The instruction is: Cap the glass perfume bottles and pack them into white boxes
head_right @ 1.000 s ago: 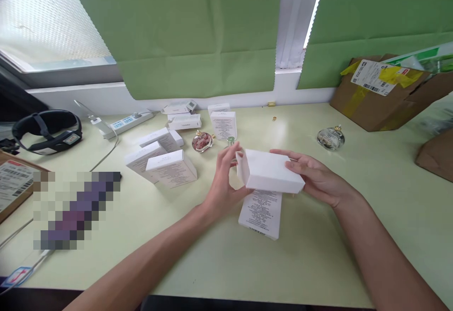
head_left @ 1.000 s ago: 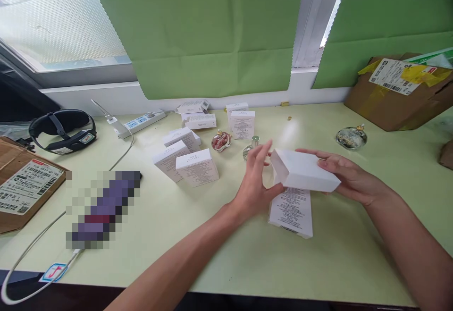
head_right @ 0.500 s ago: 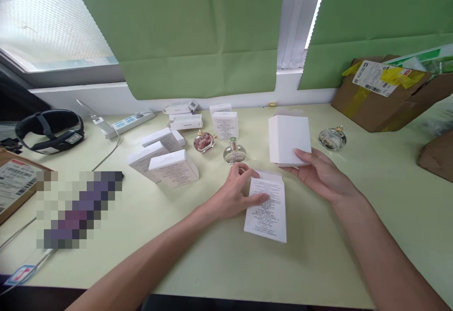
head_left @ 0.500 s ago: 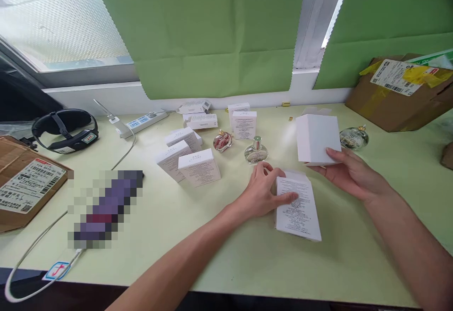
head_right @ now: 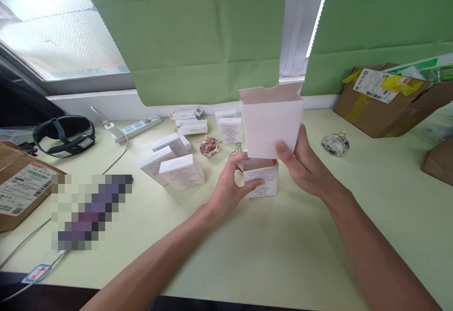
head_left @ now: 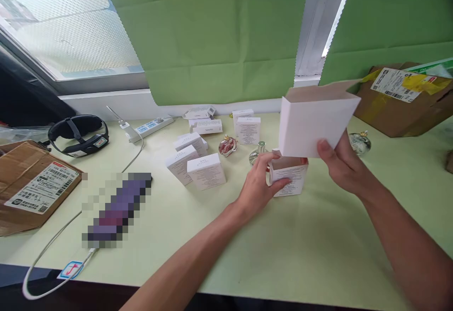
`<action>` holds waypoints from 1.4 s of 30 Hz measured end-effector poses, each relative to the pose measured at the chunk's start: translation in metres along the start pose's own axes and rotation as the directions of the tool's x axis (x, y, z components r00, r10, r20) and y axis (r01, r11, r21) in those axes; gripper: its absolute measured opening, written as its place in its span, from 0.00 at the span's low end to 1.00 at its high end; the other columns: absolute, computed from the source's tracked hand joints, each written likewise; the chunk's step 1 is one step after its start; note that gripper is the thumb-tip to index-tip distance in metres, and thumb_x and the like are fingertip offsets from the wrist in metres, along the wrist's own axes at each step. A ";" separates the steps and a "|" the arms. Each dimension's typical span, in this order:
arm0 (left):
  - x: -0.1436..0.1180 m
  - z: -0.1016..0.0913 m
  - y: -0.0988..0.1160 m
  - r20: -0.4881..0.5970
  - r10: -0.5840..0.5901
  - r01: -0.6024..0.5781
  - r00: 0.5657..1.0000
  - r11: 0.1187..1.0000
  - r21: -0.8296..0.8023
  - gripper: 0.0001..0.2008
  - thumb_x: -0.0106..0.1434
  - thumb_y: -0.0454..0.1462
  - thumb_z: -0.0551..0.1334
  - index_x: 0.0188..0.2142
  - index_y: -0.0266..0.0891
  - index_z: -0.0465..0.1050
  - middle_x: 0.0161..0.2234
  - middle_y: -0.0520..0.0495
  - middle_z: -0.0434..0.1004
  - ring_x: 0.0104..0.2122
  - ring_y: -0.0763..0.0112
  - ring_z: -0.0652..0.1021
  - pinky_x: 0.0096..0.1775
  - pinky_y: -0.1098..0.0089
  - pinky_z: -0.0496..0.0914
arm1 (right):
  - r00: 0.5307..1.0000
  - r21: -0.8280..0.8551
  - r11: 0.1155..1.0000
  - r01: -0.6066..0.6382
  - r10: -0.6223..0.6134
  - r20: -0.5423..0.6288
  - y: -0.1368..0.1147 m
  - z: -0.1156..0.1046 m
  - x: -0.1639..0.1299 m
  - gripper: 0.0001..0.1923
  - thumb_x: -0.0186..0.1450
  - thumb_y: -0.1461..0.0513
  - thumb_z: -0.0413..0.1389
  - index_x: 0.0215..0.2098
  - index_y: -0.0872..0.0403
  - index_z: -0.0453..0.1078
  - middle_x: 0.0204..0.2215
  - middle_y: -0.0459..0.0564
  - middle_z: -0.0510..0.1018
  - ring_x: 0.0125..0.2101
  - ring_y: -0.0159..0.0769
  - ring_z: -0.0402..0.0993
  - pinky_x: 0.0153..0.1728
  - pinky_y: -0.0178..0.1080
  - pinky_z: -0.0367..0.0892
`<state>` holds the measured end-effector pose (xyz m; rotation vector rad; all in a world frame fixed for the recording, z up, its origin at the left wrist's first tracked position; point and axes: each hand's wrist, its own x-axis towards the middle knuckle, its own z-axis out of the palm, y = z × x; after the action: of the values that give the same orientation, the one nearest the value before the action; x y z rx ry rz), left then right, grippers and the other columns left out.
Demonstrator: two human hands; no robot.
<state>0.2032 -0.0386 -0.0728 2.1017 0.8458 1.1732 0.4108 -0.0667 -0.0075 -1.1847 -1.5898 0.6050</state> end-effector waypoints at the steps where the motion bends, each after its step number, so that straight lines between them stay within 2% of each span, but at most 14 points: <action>1: 0.000 0.000 -0.001 -0.007 -0.020 0.020 1.000 1.000 -0.015 0.27 0.62 0.38 0.70 0.56 0.48 0.59 0.55 0.45 0.70 0.48 0.62 0.75 0.46 0.63 0.71 | 1.000 0.024 1.000 -0.009 0.009 -0.015 0.005 0.002 -0.001 0.23 0.70 0.46 0.51 0.62 0.36 0.59 0.59 0.48 0.70 0.63 0.47 0.62 0.55 0.49 0.69; 4: 0.001 0.001 -0.002 -0.010 -0.082 0.081 0.997 0.995 -0.058 0.29 0.61 0.41 0.70 0.57 0.50 0.60 0.57 0.45 0.70 0.45 0.64 0.75 0.45 0.62 0.71 | 0.999 0.081 0.997 0.003 0.000 -0.040 0.018 0.007 -0.005 0.24 0.70 0.47 0.53 0.62 0.37 0.60 0.59 0.48 0.70 0.61 0.47 0.63 0.55 0.48 0.69; 7: 0.001 0.002 -0.003 -0.011 -0.118 0.117 0.993 0.990 -0.078 0.31 0.62 0.43 0.69 0.61 0.52 0.59 0.58 0.45 0.70 0.44 0.64 0.75 0.46 0.61 0.72 | 0.999 0.100 0.994 0.032 -0.028 -0.046 0.024 0.007 -0.008 0.20 0.68 0.48 0.56 0.58 0.38 0.66 0.55 0.47 0.74 0.57 0.47 0.69 0.53 0.49 0.70; 13: 0.001 0.002 -0.003 0.008 -0.068 0.068 0.998 0.992 -0.103 0.31 0.62 0.42 0.69 0.61 0.51 0.59 0.56 0.45 0.71 0.46 0.63 0.74 0.48 0.60 0.71 | 1.000 0.051 0.999 0.005 -0.004 -0.006 0.034 0.000 -0.015 0.12 0.67 0.50 0.60 0.48 0.39 0.72 0.42 0.47 0.79 0.44 0.46 0.75 0.41 0.46 0.73; 17: 0.002 0.002 -0.003 0.000 -0.054 0.053 0.999 0.992 -0.117 0.29 0.62 0.41 0.69 0.59 0.49 0.61 0.54 0.45 0.73 0.47 0.62 0.74 0.47 0.60 0.71 | 0.999 -0.027 0.999 -0.027 0.026 -0.041 0.039 0.002 -0.015 0.11 0.66 0.50 0.61 0.44 0.41 0.72 0.37 0.46 0.76 0.42 0.46 0.73 0.42 0.47 0.71; 22: 0.003 0.002 -0.002 -0.020 -0.072 0.068 0.997 0.986 -0.152 0.29 0.62 0.44 0.69 0.59 0.49 0.61 0.54 0.44 0.73 0.47 0.62 0.75 0.48 0.60 0.71 | 0.997 -0.036 0.997 -0.071 0.071 0.009 0.037 0.005 -0.011 0.13 0.65 0.49 0.61 0.46 0.40 0.72 0.35 0.46 0.75 0.43 0.46 0.72 0.43 0.47 0.70; 26: 0.003 0.001 -0.001 -0.020 -0.048 0.044 0.999 0.980 -0.192 0.24 0.67 0.47 0.63 0.60 0.47 0.61 0.53 0.43 0.74 0.48 0.63 0.75 0.50 0.60 0.71 | 0.993 -0.031 0.994 -0.106 0.107 0.047 0.037 0.003 -0.009 0.13 0.64 0.48 0.62 0.44 0.41 0.74 0.33 0.46 0.75 0.42 0.46 0.73 0.42 0.46 0.71; 31: 0.004 0.000 -0.001 -0.040 -0.042 0.032 0.998 0.973 -0.230 0.20 0.71 0.47 0.58 0.58 0.44 0.64 0.50 0.42 0.74 0.47 0.63 0.75 0.47 0.61 0.71 | 0.989 -0.049 0.991 -0.126 0.129 0.072 0.034 0.000 -0.008 0.13 0.63 0.47 0.62 0.42 0.43 0.77 0.33 0.46 0.75 0.40 0.44 0.73 0.38 0.44 0.71; 34: 0.004 0.000 0.000 -0.039 -0.025 0.015 0.999 0.970 -0.241 0.18 0.72 0.46 0.57 0.56 0.42 0.65 0.50 0.40 0.74 0.48 0.62 0.75 0.47 0.62 0.71 | 0.992 -0.086 0.992 -0.093 0.100 0.075 0.029 -0.001 -0.007 0.13 0.64 0.48 0.62 0.40 0.45 0.77 0.34 0.46 0.76 0.38 0.42 0.72 0.35 0.42 0.69; 37: 0.004 0.001 0.000 -0.045 -0.017 0.005 0.999 0.971 -0.241 0.17 0.73 0.46 0.56 0.56 0.42 0.65 0.50 0.40 0.74 0.47 0.62 0.75 0.46 0.63 0.70 | 0.993 -0.080 0.997 -0.020 0.029 0.114 0.024 -0.002 -0.006 0.13 0.68 0.48 0.57 0.38 0.45 0.77 0.36 0.47 0.76 0.37 0.40 0.72 0.34 0.40 0.69; 40: 0.004 0.001 -0.001 -0.040 -0.014 0.004 0.999 0.972 -0.237 0.17 0.73 0.46 0.55 0.56 0.42 0.65 0.50 0.40 0.74 0.46 0.63 0.74 0.46 0.63 0.71 | 0.988 -0.067 0.996 0.052 -0.042 0.146 0.021 -0.003 -0.005 0.14 0.71 0.49 0.52 0.42 0.43 0.77 0.39 0.48 0.76 0.40 0.41 0.72 0.35 0.41 0.69; 42: 0.003 0.001 -0.002 -0.040 -0.014 0.004 0.999 0.971 -0.237 0.17 0.73 0.46 0.55 0.56 0.42 0.65 0.50 0.40 0.74 0.45 0.64 0.74 0.46 0.62 0.71 | 0.991 -0.081 0.995 0.065 -0.055 0.120 0.021 -0.004 -0.005 0.13 0.71 0.49 0.53 0.47 0.41 0.76 0.39 0.47 0.77 0.41 0.42 0.73 0.35 0.41 0.70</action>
<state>0.2051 -0.0354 -0.0730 1.8836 0.6950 1.2515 0.4221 -0.0642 -0.0257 -1.1774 -1.7595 0.5815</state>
